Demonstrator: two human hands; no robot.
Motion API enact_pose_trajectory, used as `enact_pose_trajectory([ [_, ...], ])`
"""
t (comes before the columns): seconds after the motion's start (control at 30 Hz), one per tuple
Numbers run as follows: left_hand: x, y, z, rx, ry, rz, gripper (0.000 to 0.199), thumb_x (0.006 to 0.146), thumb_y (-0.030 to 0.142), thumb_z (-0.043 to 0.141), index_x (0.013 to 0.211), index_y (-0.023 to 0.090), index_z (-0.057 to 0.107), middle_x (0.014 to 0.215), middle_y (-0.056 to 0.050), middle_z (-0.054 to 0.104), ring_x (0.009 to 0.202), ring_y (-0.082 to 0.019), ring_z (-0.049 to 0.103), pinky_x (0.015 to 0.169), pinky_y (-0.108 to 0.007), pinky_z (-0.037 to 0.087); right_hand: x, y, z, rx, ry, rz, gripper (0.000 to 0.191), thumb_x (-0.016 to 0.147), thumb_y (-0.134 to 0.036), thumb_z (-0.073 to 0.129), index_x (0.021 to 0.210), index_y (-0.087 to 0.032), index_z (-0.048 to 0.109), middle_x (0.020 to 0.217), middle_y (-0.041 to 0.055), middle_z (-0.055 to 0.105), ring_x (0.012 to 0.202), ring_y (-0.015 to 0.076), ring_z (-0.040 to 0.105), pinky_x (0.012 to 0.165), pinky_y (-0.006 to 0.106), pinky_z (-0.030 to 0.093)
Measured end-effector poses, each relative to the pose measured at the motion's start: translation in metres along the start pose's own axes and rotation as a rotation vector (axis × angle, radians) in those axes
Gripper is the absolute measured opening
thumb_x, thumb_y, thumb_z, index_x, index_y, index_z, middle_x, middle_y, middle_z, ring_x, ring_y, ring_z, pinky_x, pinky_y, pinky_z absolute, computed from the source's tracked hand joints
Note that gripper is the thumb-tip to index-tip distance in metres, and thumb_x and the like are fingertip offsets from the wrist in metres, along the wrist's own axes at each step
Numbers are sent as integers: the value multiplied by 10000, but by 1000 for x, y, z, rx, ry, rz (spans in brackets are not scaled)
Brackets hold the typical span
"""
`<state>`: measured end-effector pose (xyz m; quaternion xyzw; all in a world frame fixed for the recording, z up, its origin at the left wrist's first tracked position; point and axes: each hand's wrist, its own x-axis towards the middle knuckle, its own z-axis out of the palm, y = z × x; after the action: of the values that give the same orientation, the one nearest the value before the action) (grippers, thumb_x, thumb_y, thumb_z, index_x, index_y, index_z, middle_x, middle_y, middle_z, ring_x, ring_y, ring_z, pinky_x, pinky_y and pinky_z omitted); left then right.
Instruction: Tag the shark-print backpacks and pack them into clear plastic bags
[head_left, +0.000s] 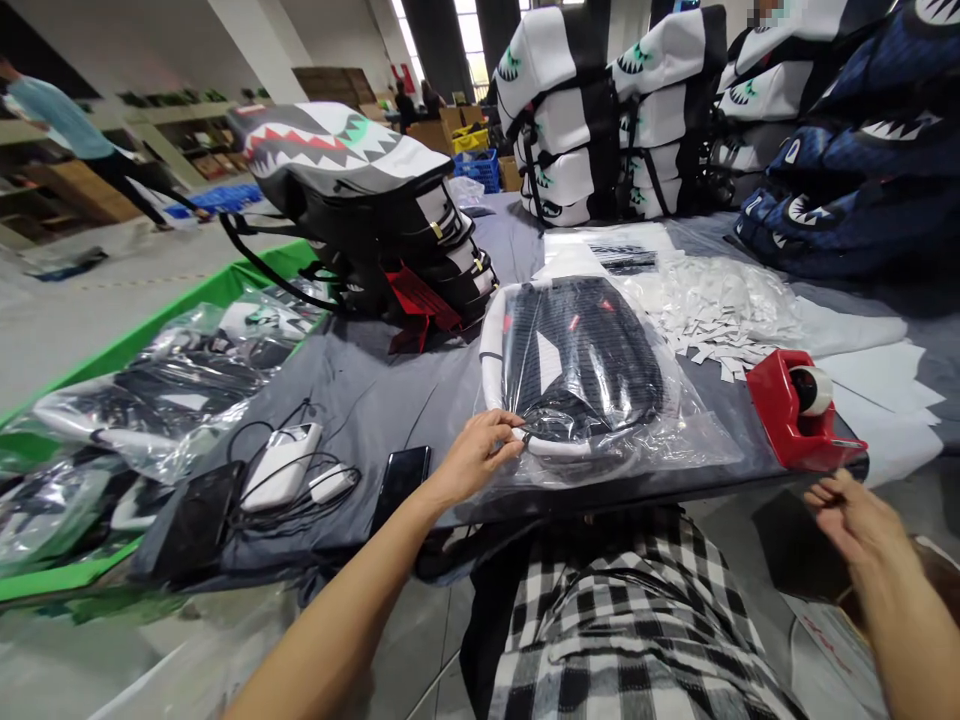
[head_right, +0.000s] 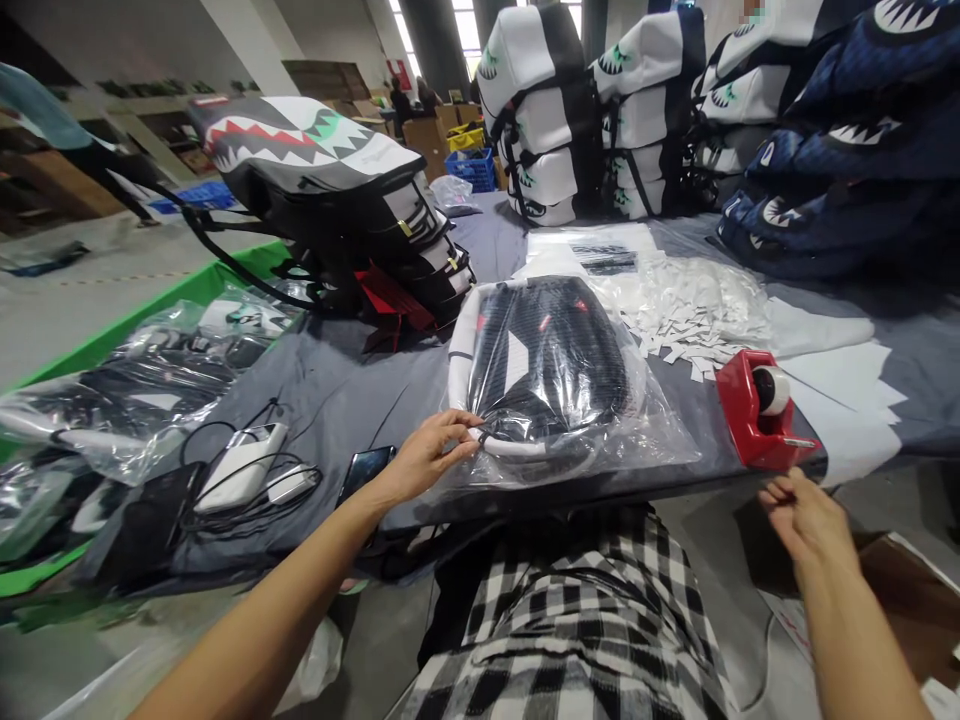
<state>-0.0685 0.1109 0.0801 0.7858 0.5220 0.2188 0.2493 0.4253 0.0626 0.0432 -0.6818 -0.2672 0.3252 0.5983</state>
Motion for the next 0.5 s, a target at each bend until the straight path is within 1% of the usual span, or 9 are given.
enact_pose_trajectory([
  [0.07, 0, 2, 0, -6, 4, -3, 238, 904, 359, 546, 745, 217, 654, 1155, -62, 679, 1093, -239, 611, 1051, -433, 423, -30, -2, 33, 207, -172, 195, 491, 649, -374, 798, 582, -235, 332, 513, -78, 257, 445, 84, 235, 371, 225, 277],
  [0.1, 0, 2, 0, -11, 3, -2, 233, 902, 353, 551, 741, 219, 653, 1148, -59, 680, 1090, -237, 610, 1050, -427, 425, -46, -7, 50, 245, -281, 219, 499, 665, -383, 802, 594, -227, 334, 533, -81, 258, 463, 78, 226, 387, 212, 274],
  [0.13, 0, 3, 0, -17, 4, 1, 227, 900, 345, 557, 736, 220, 651, 1142, -56, 680, 1088, -234, 610, 1049, -422, 427, -62, -14, 65, 273, -409, 180, 505, 719, -427, 781, 609, -224, 332, 550, -82, 258, 482, 81, 224, 407, 207, 275],
  [0.23, 0, 5, -1, -25, 10, 15, 207, 901, 312, 567, 737, 218, 649, 1149, -46, 676, 1107, -226, 604, 1066, -413, 417, -99, -46, 108, 161, -905, -78, 447, 879, -511, 656, 664, -224, 387, 558, -75, 293, 518, 100, 279, 488, 232, 303],
  [0.3, 0, 6, -1, -14, 21, 20, 191, 903, 290, 573, 745, 215, 649, 1158, -44, 672, 1131, -226, 594, 1077, -414, 405, -110, -69, 144, -66, -1232, -328, 406, 884, -505, 663, 703, -215, 442, 617, -52, 395, 574, 107, 351, 544, 242, 310],
  [0.33, 0, 5, -1, -6, 24, 22, 182, 905, 285, 577, 754, 214, 650, 1164, -44, 669, 1140, -228, 590, 1080, -416, 401, -111, -79, 165, -193, -1349, -445, 393, 884, -504, 663, 720, -209, 461, 658, -44, 424, 606, 108, 366, 572, 245, 314],
  [0.4, 0, 5, 0, 8, 23, 32, 171, 909, 281, 587, 766, 210, 647, 1165, -49, 665, 1139, -230, 589, 1076, -424, 398, -110, -93, 211, -404, -1548, -634, 377, 905, -504, 624, 739, -207, 461, 682, -48, 427, 624, 106, 358, 594, 241, 301],
  [0.43, 0, 4, 0, 15, 20, 41, 169, 913, 280, 588, 771, 208, 646, 1165, -52, 663, 1135, -230, 590, 1073, -428, 398, -108, -97, 233, -513, -1613, -724, 357, 912, -491, 610, 751, -209, 462, 676, -53, 428, 618, 105, 352, 594, 240, 287],
  [0.5, 0, 3, 1, 28, 21, 65, 174, 924, 274, 582, 776, 203, 641, 1156, -57, 660, 1122, -229, 591, 1067, -435, 398, -102, -98, 273, -750, -1661, -880, 314, 906, -454, 616, 767, -213, 470, 665, -59, 448, 610, 107, 370, 595, 244, 258],
])
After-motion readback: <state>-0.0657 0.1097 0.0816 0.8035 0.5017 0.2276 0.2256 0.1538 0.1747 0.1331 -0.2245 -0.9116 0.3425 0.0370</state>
